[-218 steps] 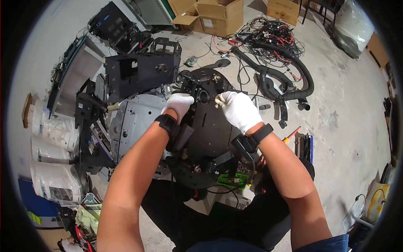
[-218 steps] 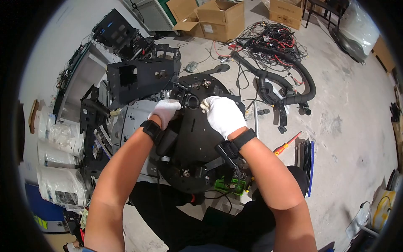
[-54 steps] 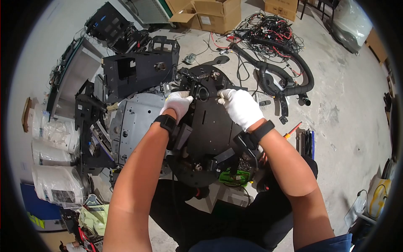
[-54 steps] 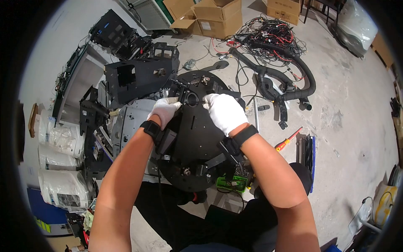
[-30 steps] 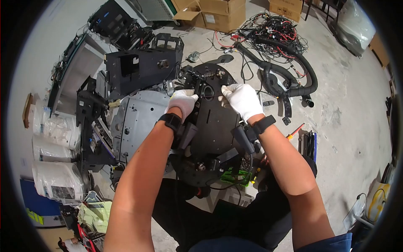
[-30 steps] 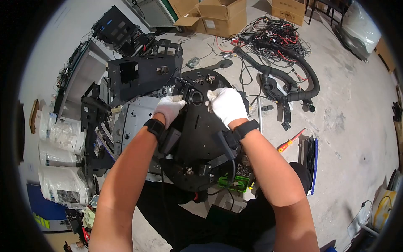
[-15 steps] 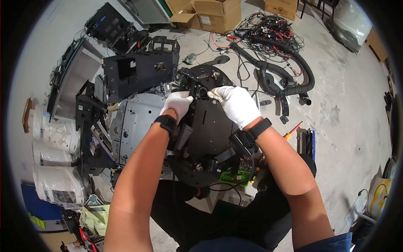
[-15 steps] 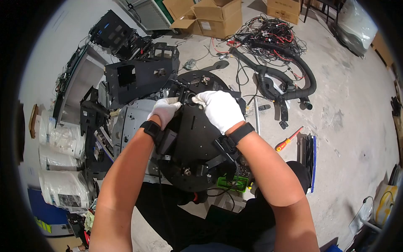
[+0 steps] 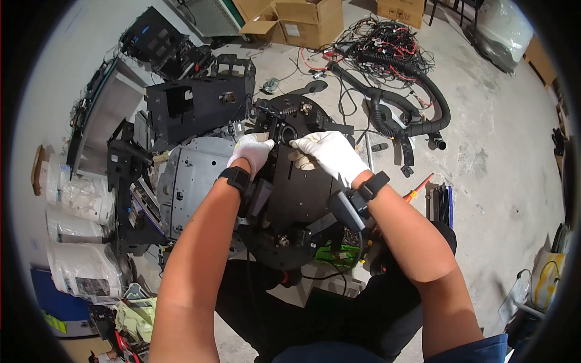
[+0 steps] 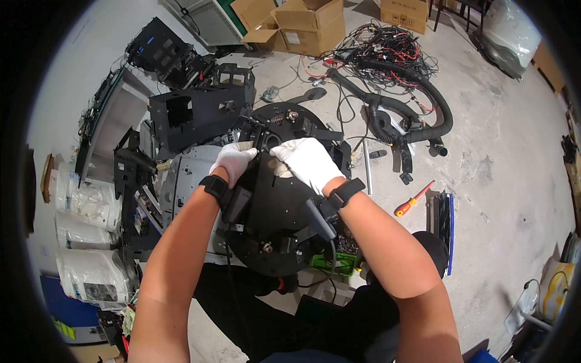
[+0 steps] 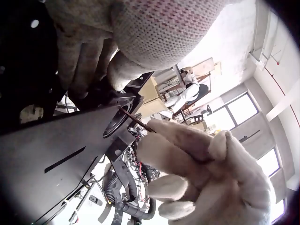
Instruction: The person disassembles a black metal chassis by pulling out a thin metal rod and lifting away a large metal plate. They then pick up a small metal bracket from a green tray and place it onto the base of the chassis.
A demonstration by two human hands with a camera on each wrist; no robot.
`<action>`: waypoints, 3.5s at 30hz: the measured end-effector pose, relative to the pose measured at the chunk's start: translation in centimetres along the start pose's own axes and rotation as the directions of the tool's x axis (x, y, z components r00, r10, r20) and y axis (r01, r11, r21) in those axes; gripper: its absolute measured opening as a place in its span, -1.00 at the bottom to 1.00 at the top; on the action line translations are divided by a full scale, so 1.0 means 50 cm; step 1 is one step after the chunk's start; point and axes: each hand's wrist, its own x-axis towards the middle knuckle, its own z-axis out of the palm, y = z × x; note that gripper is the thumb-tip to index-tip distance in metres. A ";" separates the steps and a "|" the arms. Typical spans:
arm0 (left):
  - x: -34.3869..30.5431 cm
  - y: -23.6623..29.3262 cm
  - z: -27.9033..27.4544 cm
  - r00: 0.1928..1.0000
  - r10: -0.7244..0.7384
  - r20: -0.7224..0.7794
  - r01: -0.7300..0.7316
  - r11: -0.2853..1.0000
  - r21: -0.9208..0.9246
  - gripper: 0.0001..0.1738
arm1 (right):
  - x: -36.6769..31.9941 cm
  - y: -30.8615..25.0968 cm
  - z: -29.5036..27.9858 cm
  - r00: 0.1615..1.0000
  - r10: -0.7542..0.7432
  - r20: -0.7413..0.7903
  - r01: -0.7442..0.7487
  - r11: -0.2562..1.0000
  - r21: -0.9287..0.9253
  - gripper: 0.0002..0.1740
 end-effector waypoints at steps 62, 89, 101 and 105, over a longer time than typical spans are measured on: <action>-0.017 0.012 0.003 0.997 0.068 -0.037 -0.070 0.997 -0.037 -0.61 | 0.005 0.002 0.000 0.908 0.256 -0.332 -0.144 0.934 0.328 -0.66; -0.028 0.023 -0.015 1.000 0.007 0.027 -0.008 0.999 0.032 -0.44 | -0.029 -0.039 -0.024 0.875 -0.484 0.029 0.230 0.362 -0.903 -0.76; -0.020 0.019 -0.007 1.000 0.005 -0.001 -0.005 1.000 0.024 -0.52 | 0.010 0.020 -0.021 0.982 -0.025 -0.188 0.021 1.000 -0.021 -0.49; -0.039 0.030 -0.013 0.996 0.082 0.035 -0.079 0.994 -0.077 -0.53 | -0.004 0.000 -0.016 0.975 0.182 -0.126 -0.144 0.953 0.267 -0.46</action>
